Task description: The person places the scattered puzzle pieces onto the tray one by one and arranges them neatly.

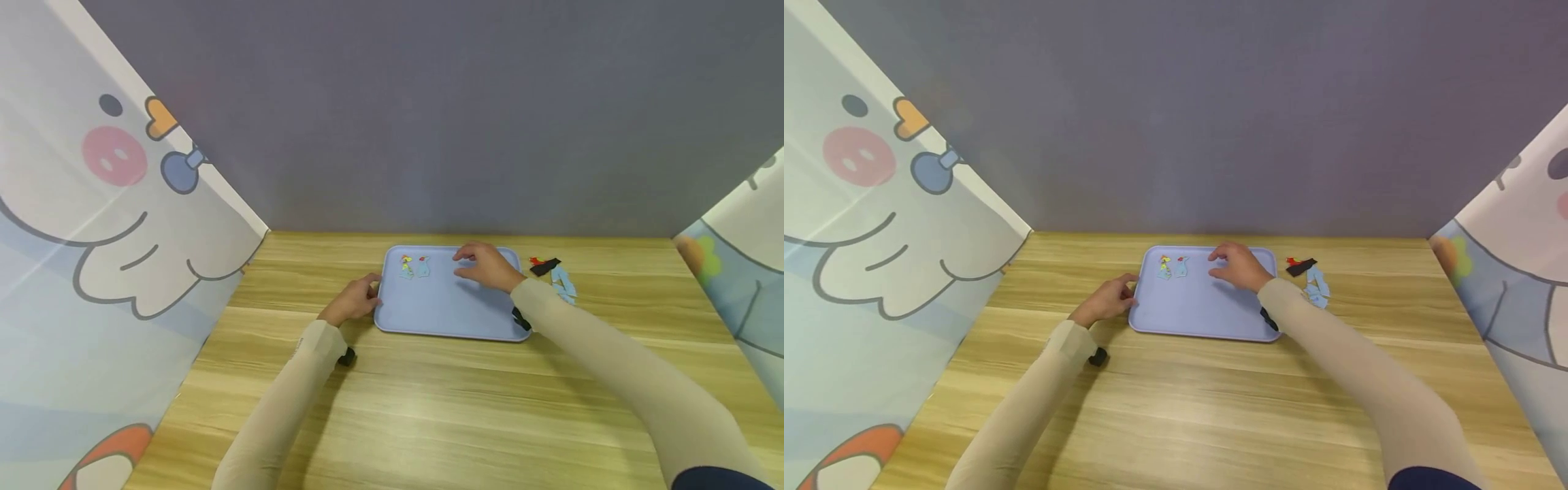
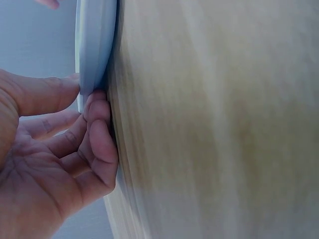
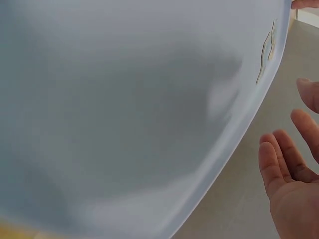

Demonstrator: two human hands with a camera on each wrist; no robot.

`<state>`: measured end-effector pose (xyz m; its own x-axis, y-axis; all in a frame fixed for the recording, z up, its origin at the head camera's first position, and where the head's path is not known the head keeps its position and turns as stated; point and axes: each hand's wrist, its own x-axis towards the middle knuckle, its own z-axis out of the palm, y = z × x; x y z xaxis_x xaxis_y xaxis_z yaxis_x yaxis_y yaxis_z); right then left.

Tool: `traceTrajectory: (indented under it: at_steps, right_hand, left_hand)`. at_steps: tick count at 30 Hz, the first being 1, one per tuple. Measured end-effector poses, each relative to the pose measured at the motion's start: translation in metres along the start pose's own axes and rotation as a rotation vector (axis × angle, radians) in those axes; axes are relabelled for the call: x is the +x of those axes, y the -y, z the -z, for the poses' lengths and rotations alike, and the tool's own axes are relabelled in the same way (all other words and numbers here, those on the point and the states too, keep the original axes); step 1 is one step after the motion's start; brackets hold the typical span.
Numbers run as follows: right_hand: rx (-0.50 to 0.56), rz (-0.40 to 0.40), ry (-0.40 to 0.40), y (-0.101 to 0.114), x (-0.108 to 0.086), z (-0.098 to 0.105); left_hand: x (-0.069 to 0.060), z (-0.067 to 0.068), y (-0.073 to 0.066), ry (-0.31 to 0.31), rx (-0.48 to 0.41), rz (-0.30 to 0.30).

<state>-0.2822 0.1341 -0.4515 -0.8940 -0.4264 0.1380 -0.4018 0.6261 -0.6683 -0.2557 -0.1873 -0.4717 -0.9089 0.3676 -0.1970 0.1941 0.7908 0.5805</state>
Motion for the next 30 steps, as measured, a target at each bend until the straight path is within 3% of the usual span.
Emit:
traceTrajectory:
  at_steps: [12, 22, 30]
  right_hand:
    - [0.001, -0.058, -0.018, -0.020, -0.032, 0.031]
    - [-0.033, -0.037, -0.095, -0.031, -0.052, 0.048]
    - [-0.063, -0.040, -0.110, -0.043, -0.076, 0.065]
  left_hand:
    - [-0.002, 0.000, 0.001, -0.007, 0.009, -0.007]
    - [-0.001, -0.001, 0.001, 0.001, 0.014, 0.002]
    - [-0.002, 0.001, -0.002, 0.002, 0.021, 0.012]
